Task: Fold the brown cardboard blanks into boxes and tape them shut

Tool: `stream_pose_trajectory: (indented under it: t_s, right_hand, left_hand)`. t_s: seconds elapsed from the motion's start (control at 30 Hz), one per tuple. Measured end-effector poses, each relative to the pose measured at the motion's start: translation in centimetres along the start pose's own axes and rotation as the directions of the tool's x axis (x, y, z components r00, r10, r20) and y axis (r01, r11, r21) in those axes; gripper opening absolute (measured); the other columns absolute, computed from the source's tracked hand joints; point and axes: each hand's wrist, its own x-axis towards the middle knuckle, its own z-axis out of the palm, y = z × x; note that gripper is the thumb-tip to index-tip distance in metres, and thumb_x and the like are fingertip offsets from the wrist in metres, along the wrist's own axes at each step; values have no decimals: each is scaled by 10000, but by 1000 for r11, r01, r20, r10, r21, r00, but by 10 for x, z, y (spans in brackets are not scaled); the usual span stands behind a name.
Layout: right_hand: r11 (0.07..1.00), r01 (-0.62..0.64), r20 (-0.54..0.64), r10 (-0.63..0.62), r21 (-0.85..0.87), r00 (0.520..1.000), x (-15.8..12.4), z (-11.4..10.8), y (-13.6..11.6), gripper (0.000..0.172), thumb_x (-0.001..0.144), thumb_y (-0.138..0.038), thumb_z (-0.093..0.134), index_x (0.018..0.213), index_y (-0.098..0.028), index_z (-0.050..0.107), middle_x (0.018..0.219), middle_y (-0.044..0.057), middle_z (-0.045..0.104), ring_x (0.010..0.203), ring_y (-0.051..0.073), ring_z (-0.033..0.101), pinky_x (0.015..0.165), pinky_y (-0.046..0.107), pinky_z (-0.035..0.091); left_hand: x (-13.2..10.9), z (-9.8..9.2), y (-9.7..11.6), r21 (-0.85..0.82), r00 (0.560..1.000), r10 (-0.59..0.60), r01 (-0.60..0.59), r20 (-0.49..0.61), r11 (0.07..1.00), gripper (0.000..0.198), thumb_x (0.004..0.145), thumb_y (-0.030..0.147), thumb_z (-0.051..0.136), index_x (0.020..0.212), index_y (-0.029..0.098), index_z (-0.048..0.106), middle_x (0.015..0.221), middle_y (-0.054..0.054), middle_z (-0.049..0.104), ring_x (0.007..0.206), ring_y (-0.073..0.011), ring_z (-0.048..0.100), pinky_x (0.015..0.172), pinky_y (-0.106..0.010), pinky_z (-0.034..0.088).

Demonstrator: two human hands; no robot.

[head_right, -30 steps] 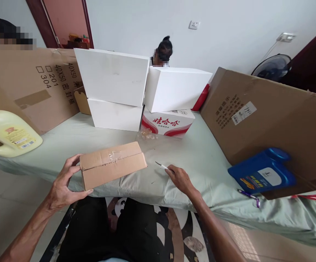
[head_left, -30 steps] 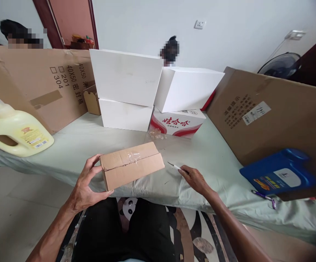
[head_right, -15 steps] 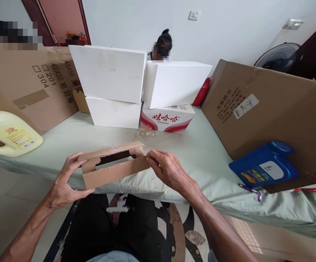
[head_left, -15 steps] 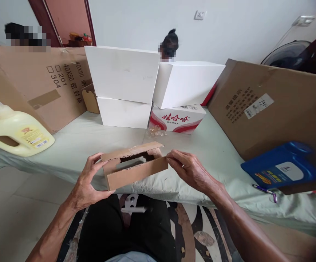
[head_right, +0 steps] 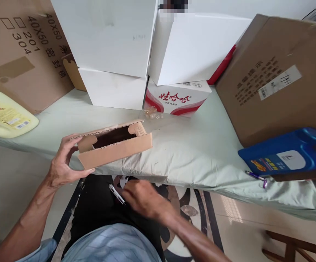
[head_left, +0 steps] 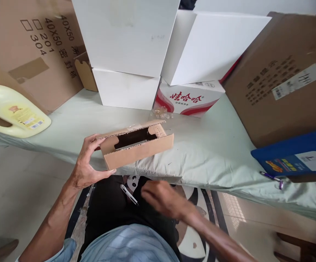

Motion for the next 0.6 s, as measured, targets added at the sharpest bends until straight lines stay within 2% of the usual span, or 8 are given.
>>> stream_pose_trajectory:
  t_s: [0.03,0.07,0.13,0.17,0.23,0.43,0.53,0.6]
  right_hand:
    - [996,-79,63,82,-49,995,9,30,5,220,1085,-356,581,1027,-203,729,1034,76,772,922,207,723,847,320,516]
    - [979,-181,120,192,-97,974,20,60,12,243,1027,-381,673,1173,-198,737,1167,124,785,1058,270,755,925,365,540]
    - [925,-339,154,365,-171,918,44,110,28,518,904,-333,781,1377,-150,677,1304,230,757,1174,387,760,967,466,563]
    - [916,-357,150,385,-182,911,54,128,36,571,885,-320,785,1412,-138,660,1307,252,756,1171,414,765,955,490,572]
    - [912,-367,147,394,-184,907,69,154,47,522,907,-295,730,1410,-169,668,1244,218,788,1156,407,784,938,479,587]
    - [911,-379,88,396,-163,914,60,181,48,552,995,-199,524,1539,-277,575,1334,161,775,1220,377,767,1012,483,588]
    - [938,-345,-3,346,-42,938,33,175,37,436,1039,-307,493,1460,-347,598,1221,99,783,1118,364,771,987,481,592]
    - [965,-232,-110,246,122,963,12,160,23,324,1070,-399,492,1362,-366,628,1158,64,764,1070,328,755,965,438,595]
  left_hand:
    - [0,0,0,-4,1000,-2,2,0,1000,953,756,352,956,1598,298,513,1613,-163,484,1541,-408,496,1130,-533,613]
    - [-1,1,0,-6,1000,-4,4,0,1000,945,762,352,950,1598,299,514,1614,-165,484,1542,-409,497,1127,-530,616]
    - [-2,2,1,3,1000,-10,10,0,1000,926,775,351,939,1598,301,519,1620,-168,486,1545,-413,499,1129,-532,617]
    - [-2,2,1,9,1000,-11,11,-2,1000,917,778,352,936,1596,302,524,1621,-168,490,1549,-416,496,1138,-539,613]
    - [-3,3,0,17,1000,-15,15,-3,1000,903,780,345,937,1589,301,538,1625,-166,494,1563,-420,483,1163,-550,600]
    - [-5,5,-2,10,999,-41,40,2,999,891,787,340,929,1587,310,539,1646,-169,483,1557,-425,495,1188,-587,572]
    - [-5,5,-3,7,999,-42,42,1,999,886,796,365,924,1592,325,535,1651,-165,481,1559,-431,496,1196,-612,557]
    - [-5,6,-4,9,999,-33,33,-7,999,902,788,364,933,1595,320,534,1644,-169,486,1551,-432,503,1201,-614,553]
